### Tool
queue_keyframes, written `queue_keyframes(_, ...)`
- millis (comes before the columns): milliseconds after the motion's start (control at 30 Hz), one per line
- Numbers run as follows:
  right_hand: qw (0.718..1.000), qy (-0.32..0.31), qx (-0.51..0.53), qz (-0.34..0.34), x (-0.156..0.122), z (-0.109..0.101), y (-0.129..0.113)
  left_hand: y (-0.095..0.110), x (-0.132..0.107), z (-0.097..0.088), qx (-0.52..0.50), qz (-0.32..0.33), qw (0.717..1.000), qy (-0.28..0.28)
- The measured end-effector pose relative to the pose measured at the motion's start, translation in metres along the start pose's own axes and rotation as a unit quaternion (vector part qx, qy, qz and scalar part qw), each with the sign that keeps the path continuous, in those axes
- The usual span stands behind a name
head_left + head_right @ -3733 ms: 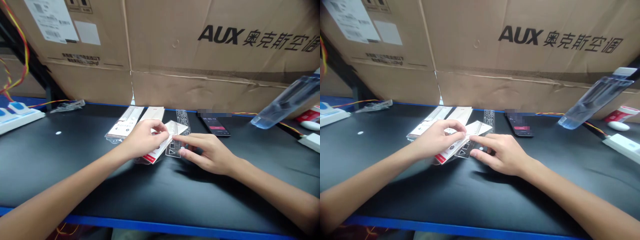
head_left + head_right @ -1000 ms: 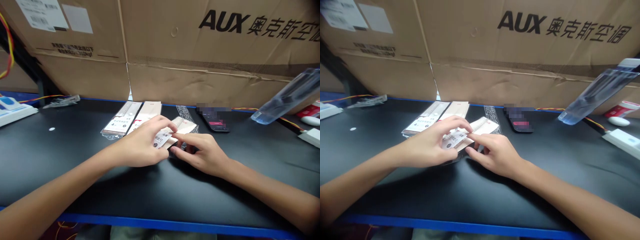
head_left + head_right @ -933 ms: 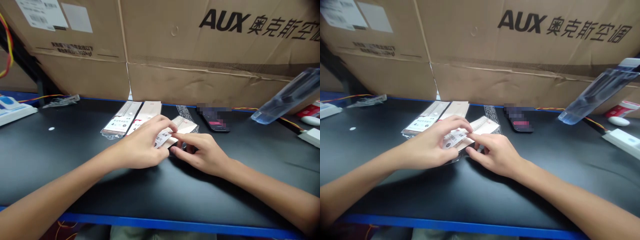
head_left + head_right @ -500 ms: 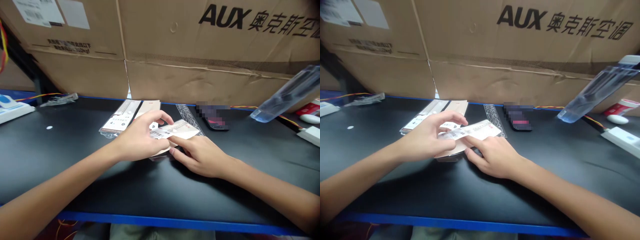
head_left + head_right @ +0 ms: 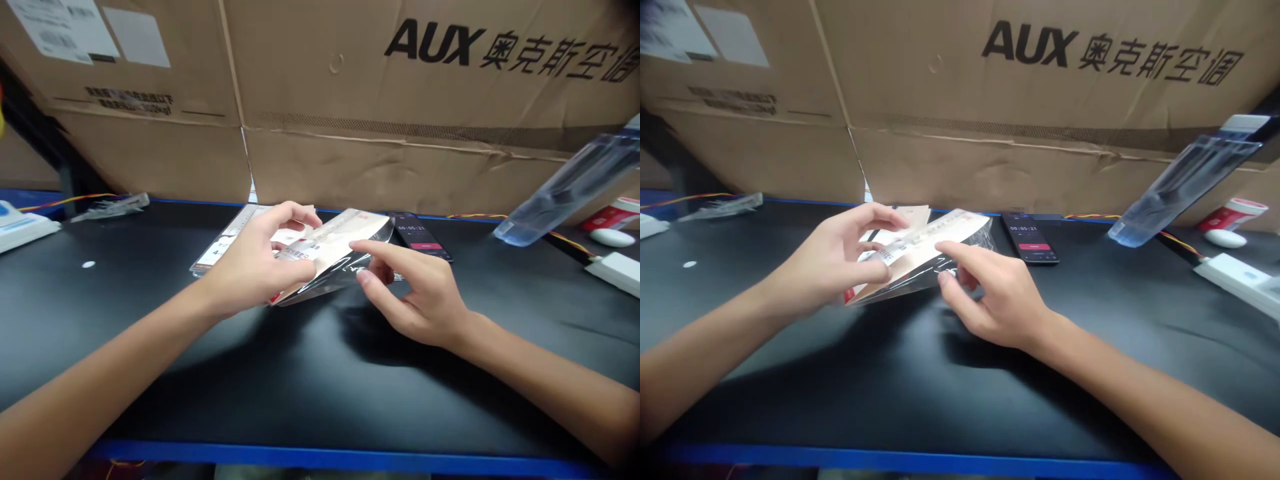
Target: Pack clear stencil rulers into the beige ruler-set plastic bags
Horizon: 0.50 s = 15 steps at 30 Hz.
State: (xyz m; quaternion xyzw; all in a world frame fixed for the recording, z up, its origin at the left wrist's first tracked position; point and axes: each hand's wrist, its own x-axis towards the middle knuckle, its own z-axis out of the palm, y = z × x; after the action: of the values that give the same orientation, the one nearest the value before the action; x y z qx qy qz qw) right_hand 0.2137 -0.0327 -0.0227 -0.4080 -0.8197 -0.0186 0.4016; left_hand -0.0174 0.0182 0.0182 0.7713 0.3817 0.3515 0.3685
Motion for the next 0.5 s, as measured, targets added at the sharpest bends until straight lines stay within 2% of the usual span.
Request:
queue_keyframes(167, 0.999, 0.048, 0.002, -0.025, 0.0042, 0.0011, 0.0006, -0.0032, 0.0003, -0.0008, -0.085, -0.059, 0.994, -0.018)
queue_keyframes(300, 0.995, 0.080, 0.007, -0.053, 0.0047, 0.0040, 0.0058, -0.0058, -0.0024, 0.0032, -0.070, -0.075, 0.992, -0.075)
queue_keyframes(400, 0.993, 0.091, -0.001, -0.082, 0.0048, 0.0054, 0.0088, -0.0039, -0.0048, 0.0048, -0.053, -0.072, 0.989, -0.119)
queue_keyframes(500, 0.992, 0.097, -0.010, -0.081, 0.0057, 0.0055, 0.0090, 0.0008, -0.0063, 0.0053, -0.044, -0.050, 0.989, -0.130)
